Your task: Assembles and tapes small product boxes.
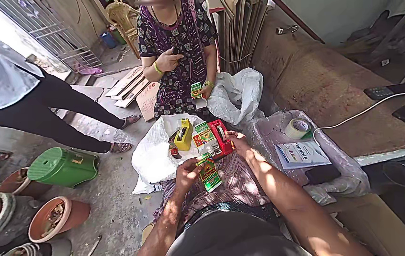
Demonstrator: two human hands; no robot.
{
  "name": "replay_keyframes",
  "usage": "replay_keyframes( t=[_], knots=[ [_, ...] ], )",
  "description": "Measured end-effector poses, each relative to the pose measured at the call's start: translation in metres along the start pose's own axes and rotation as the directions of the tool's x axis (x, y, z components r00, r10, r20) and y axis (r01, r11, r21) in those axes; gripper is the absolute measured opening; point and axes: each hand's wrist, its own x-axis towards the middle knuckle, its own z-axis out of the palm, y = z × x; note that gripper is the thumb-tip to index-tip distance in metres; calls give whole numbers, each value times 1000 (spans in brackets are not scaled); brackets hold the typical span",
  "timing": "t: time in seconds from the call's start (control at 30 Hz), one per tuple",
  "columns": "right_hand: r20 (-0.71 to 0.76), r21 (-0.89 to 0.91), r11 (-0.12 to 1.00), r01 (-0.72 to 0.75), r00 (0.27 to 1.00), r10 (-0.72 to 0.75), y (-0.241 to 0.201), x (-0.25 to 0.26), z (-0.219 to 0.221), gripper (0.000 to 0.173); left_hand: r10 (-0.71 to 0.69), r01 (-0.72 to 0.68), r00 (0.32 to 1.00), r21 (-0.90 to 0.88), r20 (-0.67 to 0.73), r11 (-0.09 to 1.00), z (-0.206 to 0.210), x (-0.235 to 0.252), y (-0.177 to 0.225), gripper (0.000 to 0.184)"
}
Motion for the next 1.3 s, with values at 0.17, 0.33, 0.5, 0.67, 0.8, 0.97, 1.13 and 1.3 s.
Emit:
replay_keyframes(
  t=[0.17, 0.33, 0.5, 0.67, 0.8, 0.97, 1.13, 1.3],
  knots=[
    [78, -186, 980, 63, 996, -49, -6, -25, -5, 28, -11, 19, 996, 96, -84, 995, 1, 1, -4, 24],
    [140, -536, 822, 193, 980, -139, 20, -27, -18, 26, 34, -35, 994, -8, -104, 999, 6, 5, -7, 25],
    [105, -802, 567, 190, 978, -179, 14, -37, -14, 33, 75, -65, 988, 76, -135, 995, 11, 4, 1, 20],
    [202, -293, 931, 219, 966, -164, -8, -85, 17, 44, 242, -206, 970, 418, -33, 885, 7, 1, -1, 13],
    [352, 184, 983, 4, 934, -69, -15, -122, 40, 51, 258, -229, 966, 476, 4, 849, 17, -2, 2, 19],
    [412, 239, 970, -44, 909, -60, -10, -125, 47, 48, 280, -249, 959, 631, 53, 735, 23, -4, 4, 18],
    [420, 251, 966, -67, 906, -47, -3, -121, 50, 50, 305, -278, 949, 681, 84, 678, 26, -6, 6, 19],
    [355, 203, 975, -94, 935, 17, -4, -120, 53, 47, 332, -323, 932, 748, 144, 580, 31, -6, 7, 14]
  ],
)
